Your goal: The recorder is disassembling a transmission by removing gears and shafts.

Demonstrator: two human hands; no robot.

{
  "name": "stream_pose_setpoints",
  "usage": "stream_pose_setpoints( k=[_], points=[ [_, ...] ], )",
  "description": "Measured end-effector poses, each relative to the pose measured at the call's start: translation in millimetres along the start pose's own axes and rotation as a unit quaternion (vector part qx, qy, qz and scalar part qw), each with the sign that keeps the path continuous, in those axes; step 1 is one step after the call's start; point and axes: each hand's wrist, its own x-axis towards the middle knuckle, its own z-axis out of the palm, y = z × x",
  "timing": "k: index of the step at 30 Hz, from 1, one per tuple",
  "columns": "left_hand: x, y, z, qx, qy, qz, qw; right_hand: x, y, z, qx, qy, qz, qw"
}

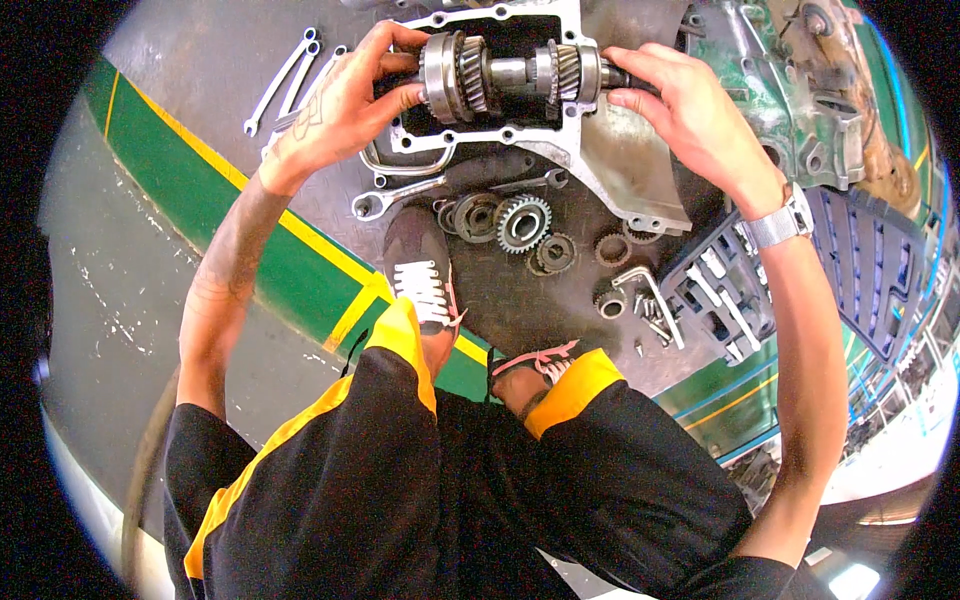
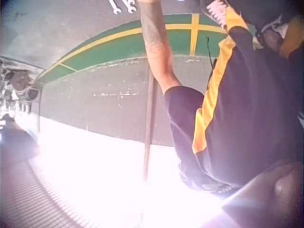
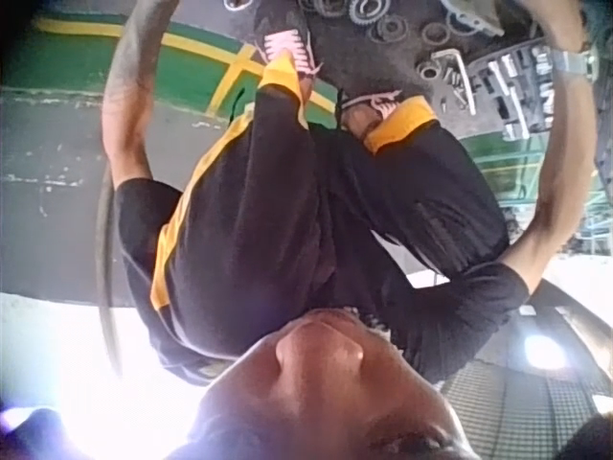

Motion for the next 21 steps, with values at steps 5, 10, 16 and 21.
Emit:
stream_pose_setpoints(
  k=[5, 10, 16, 21],
  points=[
    [1, 6, 4, 0.042, 0.022, 0.051, 0.998, 3, 1, -3, -0.031, -0.020, -0.030, 0.999],
    [5, 13, -4, 0.164, 0.053, 0.086, 0.981, 0, 14, 7, -0.080, 0.026, -0.082, 0.993],
    [6, 10, -10, -0.059, 0.041, -0.009, 0.997, 12, -9, -5, -0.047, -0.015, -0.054, 0.997],
    [20, 9, -3, -0.211, 0.005, -0.067, 0.975, 2, 7, -3, -0.037, -0.022, -0.025, 0.999]
  ],
)
